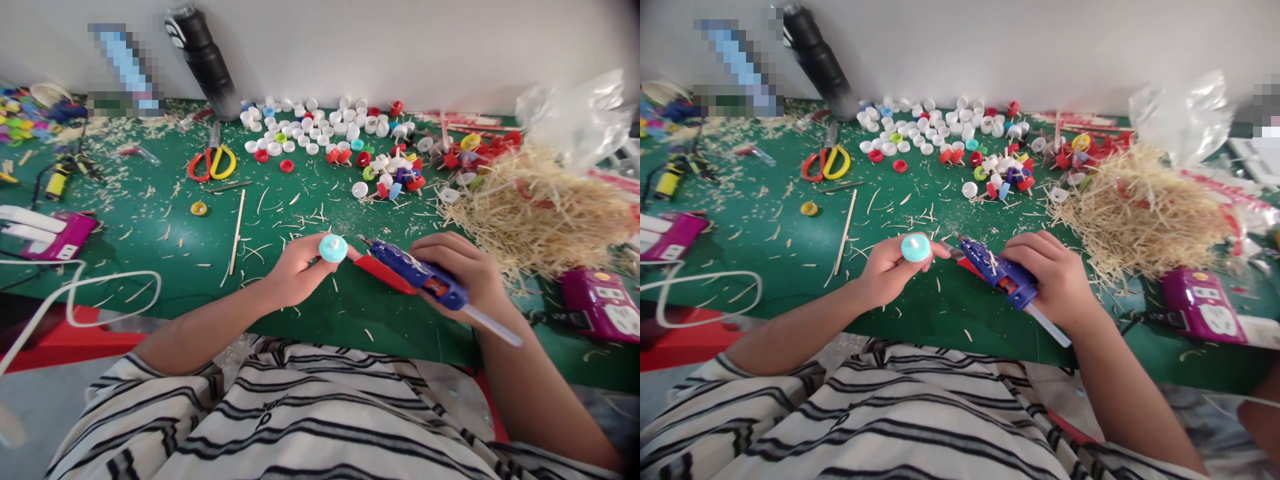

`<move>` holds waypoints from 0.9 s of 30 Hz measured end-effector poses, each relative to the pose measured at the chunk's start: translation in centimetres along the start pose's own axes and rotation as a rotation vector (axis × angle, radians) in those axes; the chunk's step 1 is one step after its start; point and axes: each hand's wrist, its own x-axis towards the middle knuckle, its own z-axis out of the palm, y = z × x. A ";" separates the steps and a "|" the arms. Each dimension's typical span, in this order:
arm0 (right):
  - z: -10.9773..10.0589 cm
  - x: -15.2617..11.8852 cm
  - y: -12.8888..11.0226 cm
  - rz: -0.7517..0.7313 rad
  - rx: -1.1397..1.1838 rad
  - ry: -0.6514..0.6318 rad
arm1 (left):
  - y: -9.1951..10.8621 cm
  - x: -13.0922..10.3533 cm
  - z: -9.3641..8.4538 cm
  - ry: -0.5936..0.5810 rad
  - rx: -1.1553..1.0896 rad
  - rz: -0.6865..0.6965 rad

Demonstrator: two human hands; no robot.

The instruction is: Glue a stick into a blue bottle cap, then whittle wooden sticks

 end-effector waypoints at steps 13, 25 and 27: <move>1.8 -0.2 -0.5 -0.009 -0.412 -0.014 | 0.4 -0.2 0.5 -0.192 0.095 0.321; 2.2 0.0 -0.9 -0.046 -0.403 -0.038 | 0.0 -0.3 0.6 -0.227 0.167 0.334; 2.3 0.0 -0.9 -0.039 -0.399 -0.045 | 0.1 -0.3 0.6 -0.241 0.171 0.318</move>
